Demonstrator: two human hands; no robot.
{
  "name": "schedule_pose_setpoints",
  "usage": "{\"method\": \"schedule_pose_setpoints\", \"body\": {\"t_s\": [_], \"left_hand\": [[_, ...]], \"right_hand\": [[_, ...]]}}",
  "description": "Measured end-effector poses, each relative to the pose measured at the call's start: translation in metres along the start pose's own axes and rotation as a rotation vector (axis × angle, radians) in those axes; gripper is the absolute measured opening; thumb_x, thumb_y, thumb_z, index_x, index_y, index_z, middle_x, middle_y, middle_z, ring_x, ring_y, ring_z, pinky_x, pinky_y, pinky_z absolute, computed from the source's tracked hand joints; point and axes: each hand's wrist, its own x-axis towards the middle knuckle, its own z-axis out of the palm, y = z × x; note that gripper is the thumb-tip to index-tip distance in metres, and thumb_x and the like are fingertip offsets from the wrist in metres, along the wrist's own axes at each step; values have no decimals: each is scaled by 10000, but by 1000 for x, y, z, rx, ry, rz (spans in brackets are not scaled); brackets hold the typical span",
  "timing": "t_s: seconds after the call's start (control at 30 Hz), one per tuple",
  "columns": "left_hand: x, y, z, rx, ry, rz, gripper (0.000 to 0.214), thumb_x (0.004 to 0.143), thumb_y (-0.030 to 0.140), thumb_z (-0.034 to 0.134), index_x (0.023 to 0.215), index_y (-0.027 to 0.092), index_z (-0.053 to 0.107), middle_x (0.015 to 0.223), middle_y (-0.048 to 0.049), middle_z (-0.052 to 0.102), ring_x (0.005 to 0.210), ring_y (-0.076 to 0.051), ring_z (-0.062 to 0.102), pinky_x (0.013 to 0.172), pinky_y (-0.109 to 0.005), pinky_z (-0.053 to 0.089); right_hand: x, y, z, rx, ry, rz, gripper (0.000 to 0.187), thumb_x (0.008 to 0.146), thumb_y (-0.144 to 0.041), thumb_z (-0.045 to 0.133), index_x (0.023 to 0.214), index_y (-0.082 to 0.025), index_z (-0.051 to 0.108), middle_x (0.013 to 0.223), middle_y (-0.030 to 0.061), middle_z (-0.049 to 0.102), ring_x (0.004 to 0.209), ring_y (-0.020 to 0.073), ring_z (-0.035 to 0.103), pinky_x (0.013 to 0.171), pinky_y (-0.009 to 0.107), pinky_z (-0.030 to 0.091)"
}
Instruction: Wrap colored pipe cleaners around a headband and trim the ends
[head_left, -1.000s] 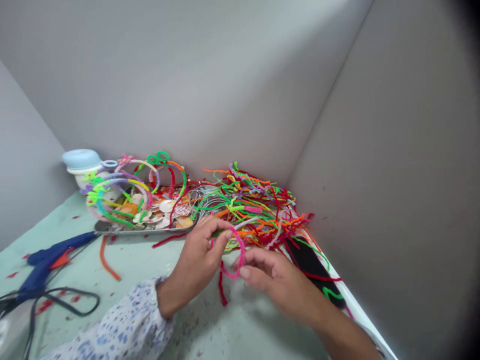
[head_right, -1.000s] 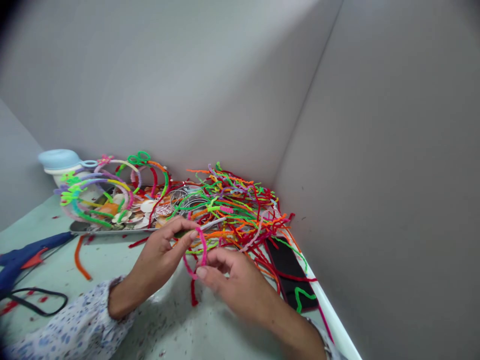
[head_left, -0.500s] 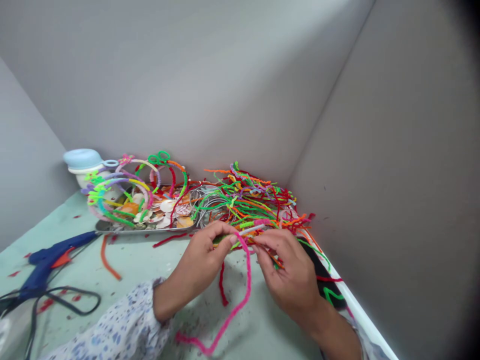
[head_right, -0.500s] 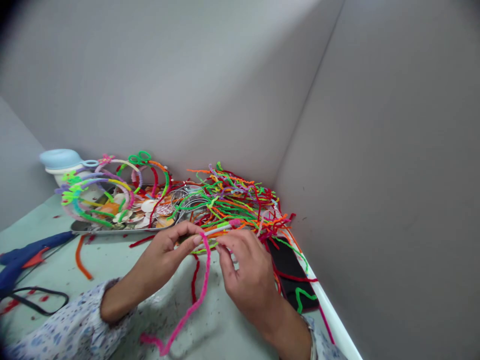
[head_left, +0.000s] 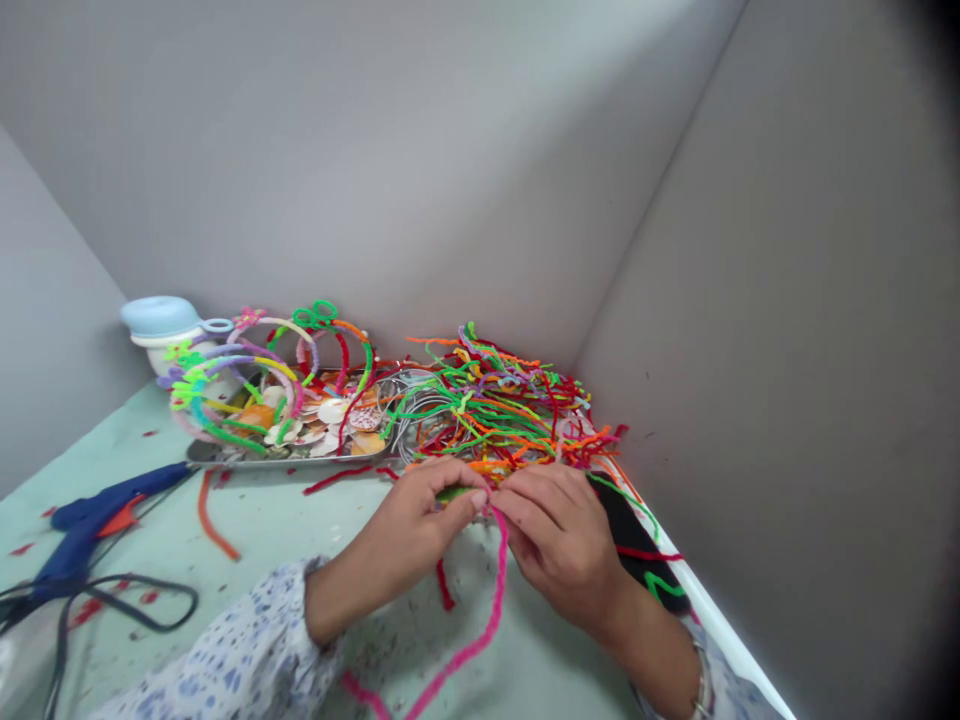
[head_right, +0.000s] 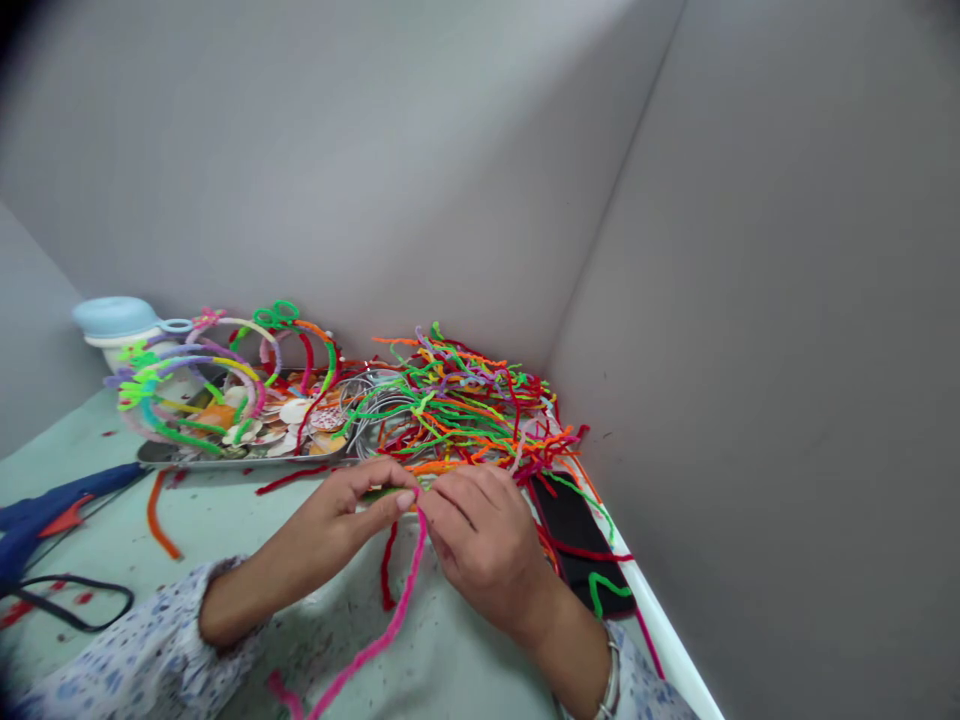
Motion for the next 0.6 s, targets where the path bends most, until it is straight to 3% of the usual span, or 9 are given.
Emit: {"method": "schedule_pose_setpoints", "body": {"t_s": [0.17,0.6], "left_hand": [[1,-4,-1,-41,-37,-69,253,886,300,462,722,170,605,691,16,587,691,-140,528,630,-235,408],[2,-3,3,-105,29,-91,137,811,228,551,761,177,667,766,-8,675,746,-157,589,704,-248,441]], "right_hand": [[-4,3,2,-30,15,-20,196,853,-98,555,1008,-190,633,900,59,699,888,210,608,800,380,470],[-8,4,6,-36,24,-21,229,842,-120,569,1052,-192,625,940,69,710,919,215,629,840,398,481]]}}
